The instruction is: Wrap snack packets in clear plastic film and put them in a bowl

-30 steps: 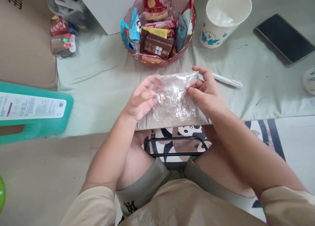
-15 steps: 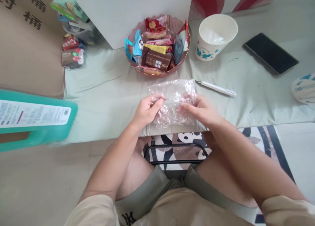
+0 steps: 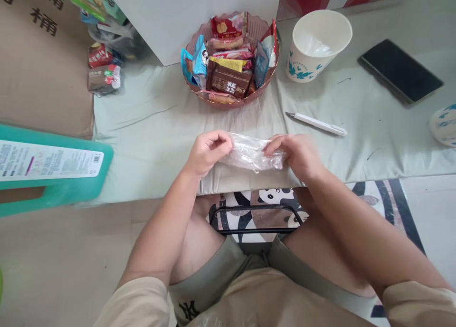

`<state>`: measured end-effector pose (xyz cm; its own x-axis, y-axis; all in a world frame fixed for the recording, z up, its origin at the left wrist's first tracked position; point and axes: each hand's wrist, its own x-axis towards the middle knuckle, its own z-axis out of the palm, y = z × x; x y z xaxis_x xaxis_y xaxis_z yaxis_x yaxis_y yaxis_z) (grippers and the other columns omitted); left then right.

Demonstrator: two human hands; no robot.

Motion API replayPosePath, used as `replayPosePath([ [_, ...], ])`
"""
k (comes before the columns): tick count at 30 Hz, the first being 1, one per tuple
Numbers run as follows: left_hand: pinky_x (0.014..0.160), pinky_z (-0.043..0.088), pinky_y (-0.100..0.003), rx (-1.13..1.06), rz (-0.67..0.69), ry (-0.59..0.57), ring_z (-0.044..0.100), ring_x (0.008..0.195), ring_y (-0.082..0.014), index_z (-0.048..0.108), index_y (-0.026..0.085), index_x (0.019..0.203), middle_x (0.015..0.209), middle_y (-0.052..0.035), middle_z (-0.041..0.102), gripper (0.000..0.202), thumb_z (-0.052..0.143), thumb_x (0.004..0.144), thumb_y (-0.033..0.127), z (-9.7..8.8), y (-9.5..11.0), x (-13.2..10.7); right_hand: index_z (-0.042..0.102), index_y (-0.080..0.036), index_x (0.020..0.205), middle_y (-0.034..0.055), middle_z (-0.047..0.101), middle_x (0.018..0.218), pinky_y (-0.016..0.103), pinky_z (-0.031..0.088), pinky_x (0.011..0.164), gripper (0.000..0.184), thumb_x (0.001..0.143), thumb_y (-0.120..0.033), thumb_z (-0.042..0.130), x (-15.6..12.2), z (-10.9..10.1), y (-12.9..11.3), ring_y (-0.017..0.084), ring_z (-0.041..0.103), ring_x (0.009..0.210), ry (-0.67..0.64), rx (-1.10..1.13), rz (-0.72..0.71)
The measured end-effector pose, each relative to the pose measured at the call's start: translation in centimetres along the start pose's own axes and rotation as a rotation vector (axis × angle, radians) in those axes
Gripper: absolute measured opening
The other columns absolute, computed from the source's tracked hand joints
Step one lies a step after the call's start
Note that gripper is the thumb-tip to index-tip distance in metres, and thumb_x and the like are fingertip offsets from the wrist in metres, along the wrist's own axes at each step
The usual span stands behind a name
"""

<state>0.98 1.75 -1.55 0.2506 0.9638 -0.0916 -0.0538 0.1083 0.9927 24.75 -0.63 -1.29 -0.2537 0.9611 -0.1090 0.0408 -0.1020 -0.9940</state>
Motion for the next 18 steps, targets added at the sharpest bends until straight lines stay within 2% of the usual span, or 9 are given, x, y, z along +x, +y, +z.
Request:
replayPosePath([
  [1, 0.057, 0.046, -0.022, 0.052, 0.019, 0.036, 0.057, 0.067, -0.0112, 0.070, 0.018, 0.068, 0.073, -0.0017, 0.066, 0.010, 0.078, 0.066, 0.023, 0.0, -0.2, 0.0, 0.066, -0.021, 0.065, 0.0066, 0.071, 0.077, 0.033, 0.047, 0.067, 0.034, 0.084, -0.048, 0.059, -0.1, 0.2, 0.0, 0.018, 0.063, 0.072, 0.016, -0.125, 0.015],
  [3, 0.058, 0.047, -0.021, 0.071, 0.032, 0.089, 0.057, 0.071, -0.0111, 0.070, 0.019, 0.076, 0.080, -0.0004, 0.065, 0.018, 0.078, 0.060, 0.016, 0.1, -0.3, 0.0, 0.065, -0.020, 0.080, 0.0039, 0.073, 0.081, 0.031, 0.045, 0.064, 0.019, 0.078, -0.039, 0.067, -0.4, 0.5, 0.0, 0.014, 0.058, 0.064, 0.004, -0.315, 0.049],
  [5, 0.054, 0.047, -0.020, 0.012, 0.018, 0.128, 0.056, 0.069, -0.0104, 0.069, 0.020, 0.080, 0.083, 0.0004, 0.063, 0.023, 0.077, 0.059, 0.014, 0.2, -0.3, -0.1, 0.062, -0.020, 0.108, 0.0007, 0.074, 0.084, 0.030, 0.043, 0.061, 0.035, 0.075, -0.031, 0.068, -0.7, 0.6, -0.1, 0.012, 0.054, 0.058, -0.074, -0.408, 0.060],
  [7, 0.049, 0.045, -0.019, -0.061, 0.000, 0.140, 0.054, 0.065, -0.0093, 0.068, 0.021, 0.083, 0.080, 0.0019, 0.062, 0.028, 0.078, 0.059, 0.013, 0.2, 0.0, -0.2, 0.058, -0.020, 0.122, -0.0012, 0.072, 0.080, 0.030, 0.043, 0.061, 0.048, 0.075, -0.026, 0.065, -1.0, 0.4, -0.4, 0.013, 0.055, 0.058, -0.176, -0.477, 0.045],
  [10, 0.047, 0.044, -0.017, -0.161, -0.062, 0.056, 0.055, 0.060, -0.0081, 0.066, 0.024, 0.096, 0.078, 0.0040, 0.063, 0.041, 0.082, 0.060, 0.015, 0.2, 0.4, -0.4, 0.065, -0.020, 0.109, 0.0048, 0.075, 0.089, 0.033, 0.048, 0.070, 0.032, 0.080, -0.034, 0.065, -1.1, -0.1, -0.7, 0.017, 0.062, 0.072, -0.151, -0.509, -0.032],
  [12, 0.049, 0.045, -0.017, -0.206, -0.109, -0.037, 0.058, 0.058, -0.0078, 0.063, 0.026, 0.105, 0.077, 0.0049, 0.065, 0.050, 0.085, 0.061, 0.018, 0.4, 0.6, -0.5, 0.065, -0.019, 0.107, 0.0093, 0.075, 0.103, 0.035, 0.052, 0.076, 0.036, 0.081, -0.044, 0.069, -1.0, -0.1, -0.8, 0.020, 0.067, 0.085, -0.100, -0.398, -0.054],
  [13, 0.052, 0.047, -0.018, -0.224, -0.126, -0.077, 0.060, 0.059, -0.0083, 0.062, 0.026, 0.108, 0.077, 0.0049, 0.066, 0.054, 0.087, 0.061, 0.020, 0.5, 0.7, -0.6, 0.064, -0.019, 0.108, 0.0094, 0.075, 0.102, 0.035, 0.053, 0.076, 0.040, 0.080, -0.047, 0.070, -1.0, 0.0, -0.8, 0.020, 0.068, 0.085, -0.125, -0.336, -0.039],
  [16, 0.068, 0.057, -0.024, -0.326, -0.156, -0.127, 0.071, 0.074, -0.0136, 0.060, 0.028, 0.115, 0.086, 0.0020, 0.071, 0.063, 0.092, 0.061, 0.032, 1.3, 0.4, -0.6, 0.062, -0.019, 0.088, 0.0013, 0.066, 0.072, 0.028, 0.047, 0.061, 0.026, 0.082, -0.043, 0.068, -0.8, 0.7, -0.6, 0.014, 0.060, 0.065, -0.319, -0.268, 0.030],
  [18, 0.078, 0.061, -0.031, -0.417, -0.188, -0.142, 0.074, 0.089, -0.0202, 0.061, 0.027, 0.117, 0.098, -0.0023, 0.074, 0.066, 0.092, 0.062, 0.047, 2.1, 0.1, -0.6, 0.057, -0.019, 0.074, -0.0024, 0.055, 0.060, 0.026, 0.040, 0.057, 0.024, 0.085, -0.040, 0.063, -0.7, 1.1, -0.5, 0.011, 0.051, 0.057, -0.313, -0.274, 0.033],
])
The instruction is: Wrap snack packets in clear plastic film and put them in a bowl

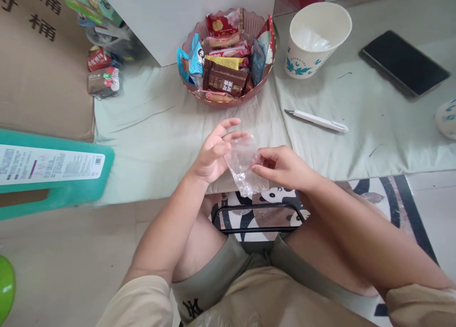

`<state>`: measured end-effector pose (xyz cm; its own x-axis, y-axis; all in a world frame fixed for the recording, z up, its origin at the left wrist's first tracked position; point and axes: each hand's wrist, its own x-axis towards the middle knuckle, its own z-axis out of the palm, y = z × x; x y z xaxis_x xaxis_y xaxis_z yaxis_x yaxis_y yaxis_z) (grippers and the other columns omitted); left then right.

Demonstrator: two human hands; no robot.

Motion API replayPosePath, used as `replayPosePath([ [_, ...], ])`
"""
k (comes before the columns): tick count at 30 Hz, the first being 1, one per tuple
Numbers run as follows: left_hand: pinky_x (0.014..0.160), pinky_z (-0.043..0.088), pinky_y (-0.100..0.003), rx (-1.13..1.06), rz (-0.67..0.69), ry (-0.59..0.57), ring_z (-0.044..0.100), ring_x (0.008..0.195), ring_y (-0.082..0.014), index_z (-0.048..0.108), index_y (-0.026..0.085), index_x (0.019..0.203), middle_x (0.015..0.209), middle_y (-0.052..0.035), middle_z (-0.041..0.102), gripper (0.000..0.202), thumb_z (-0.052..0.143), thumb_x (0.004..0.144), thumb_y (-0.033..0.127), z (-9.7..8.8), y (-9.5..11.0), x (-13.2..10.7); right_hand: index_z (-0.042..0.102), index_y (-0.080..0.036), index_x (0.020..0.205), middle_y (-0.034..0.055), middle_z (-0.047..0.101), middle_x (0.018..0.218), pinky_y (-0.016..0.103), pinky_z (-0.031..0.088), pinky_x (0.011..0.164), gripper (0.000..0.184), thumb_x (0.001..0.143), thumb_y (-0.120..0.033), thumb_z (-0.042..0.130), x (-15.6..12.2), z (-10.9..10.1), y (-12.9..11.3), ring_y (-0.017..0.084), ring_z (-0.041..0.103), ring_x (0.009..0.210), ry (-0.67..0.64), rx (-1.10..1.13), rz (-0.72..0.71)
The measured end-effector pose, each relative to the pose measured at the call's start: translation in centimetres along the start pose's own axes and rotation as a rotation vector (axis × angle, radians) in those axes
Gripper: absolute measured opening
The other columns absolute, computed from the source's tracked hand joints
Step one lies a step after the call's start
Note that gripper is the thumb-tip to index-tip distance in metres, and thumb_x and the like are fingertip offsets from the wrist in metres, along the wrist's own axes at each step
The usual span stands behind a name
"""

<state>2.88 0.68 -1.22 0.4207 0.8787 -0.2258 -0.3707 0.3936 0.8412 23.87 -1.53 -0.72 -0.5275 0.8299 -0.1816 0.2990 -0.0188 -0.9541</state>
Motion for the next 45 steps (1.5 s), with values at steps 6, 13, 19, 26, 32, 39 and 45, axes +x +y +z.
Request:
replayPosePath([
  [6, 0.076, 0.057, -0.031, 0.101, -0.158, -0.006, 0.073, 0.084, -0.0208, 0.068, 0.017, 0.101, 0.091, -0.0063, 0.075, 0.050, 0.091, 0.067, 0.045, 1.3, -1.1, 0.7, 0.060, -0.018, 0.084, -0.0008, 0.058, 0.067, 0.026, 0.039, 0.054, 0.024, 0.085, -0.042, 0.063, -0.1, -0.1, 0.6, 0.011, 0.052, 0.060, 0.224, 0.162, 0.038],
  [13, 0.051, 0.044, -0.022, 0.298, 0.012, 0.068, 0.055, 0.051, -0.0099, 0.067, 0.023, 0.093, 0.063, 0.0047, 0.062, 0.032, 0.083, 0.076, 0.044, 0.6, -1.4, 0.8, 0.057, -0.025, 0.111, -0.0072, 0.055, 0.060, 0.024, 0.040, 0.051, 0.025, 0.089, -0.036, 0.062, -0.1, -0.1, 1.1, 0.011, 0.050, 0.052, 0.244, 0.474, 0.009],
  [19, 0.052, 0.043, -0.022, 0.183, 0.065, 0.031, 0.052, 0.056, -0.0089, 0.069, 0.019, 0.071, 0.067, 0.0009, 0.061, 0.029, 0.081, 0.071, 0.045, 1.0, -0.7, 0.9, 0.063, -0.023, 0.078, -0.0021, 0.052, 0.061, 0.027, 0.035, 0.049, 0.016, 0.085, -0.033, 0.053, 0.4, -0.4, 1.1, 0.011, 0.046, 0.052, 0.350, 0.475, -0.011],
  [26, 0.063, 0.050, -0.022, 0.250, 0.054, 0.106, 0.061, 0.069, -0.0096, 0.060, 0.026, 0.109, 0.092, 0.0028, 0.064, 0.056, 0.091, 0.064, 0.039, 1.3, -1.0, 1.3, 0.056, -0.024, 0.089, -0.0047, 0.047, 0.068, 0.029, 0.038, 0.060, 0.015, 0.077, -0.027, 0.064, 0.4, -0.2, 0.5, 0.012, 0.043, 0.060, 0.438, 0.045, -0.157],
  [32, 0.068, 0.050, -0.026, 0.386, 0.089, 0.246, 0.061, 0.072, -0.0124, 0.064, 0.022, 0.096, 0.083, 0.0015, 0.066, 0.041, 0.088, 0.064, 0.033, 3.1, -2.0, 1.1, 0.049, -0.026, 0.119, -0.0018, 0.053, 0.083, 0.032, 0.047, 0.069, 0.037, 0.083, -0.021, 0.059, -0.4, -0.7, 0.5, 0.015, 0.054, 0.072, 0.517, 0.078, -0.267],
  [39, 0.066, 0.040, -0.025, 0.761, 0.651, 0.391, 0.050, 0.068, -0.0102, 0.058, 0.022, 0.077, 0.071, 0.0051, 0.051, 0.023, 0.081, 0.079, 0.023, 7.3, 3.0, 5.9, 0.044, -0.027, 0.115, -0.0013, 0.053, 0.086, 0.031, 0.050, 0.073, 0.022, 0.093, -0.026, 0.048, -0.3, -2.8, 0.5, 0.014, 0.057, 0.076, 0.790, 0.312, -0.127],
  [45, 0.077, 0.041, -0.029, 1.365, 0.709, 0.307, 0.048, 0.070, -0.0120, 0.038, 0.023, 0.057, 0.063, 0.0046, 0.044, 0.048, 0.066, 0.065, -0.015, 15.1, 9.0, 16.5, 0.044, -0.027, 0.108, -0.0033, 0.049, 0.077, 0.031, 0.050, 0.071, 0.016, 0.093, -0.025, 0.050, -0.6, -4.6, 0.8, 0.013, 0.054, 0.068, 0.812, 0.425, -0.096],
])
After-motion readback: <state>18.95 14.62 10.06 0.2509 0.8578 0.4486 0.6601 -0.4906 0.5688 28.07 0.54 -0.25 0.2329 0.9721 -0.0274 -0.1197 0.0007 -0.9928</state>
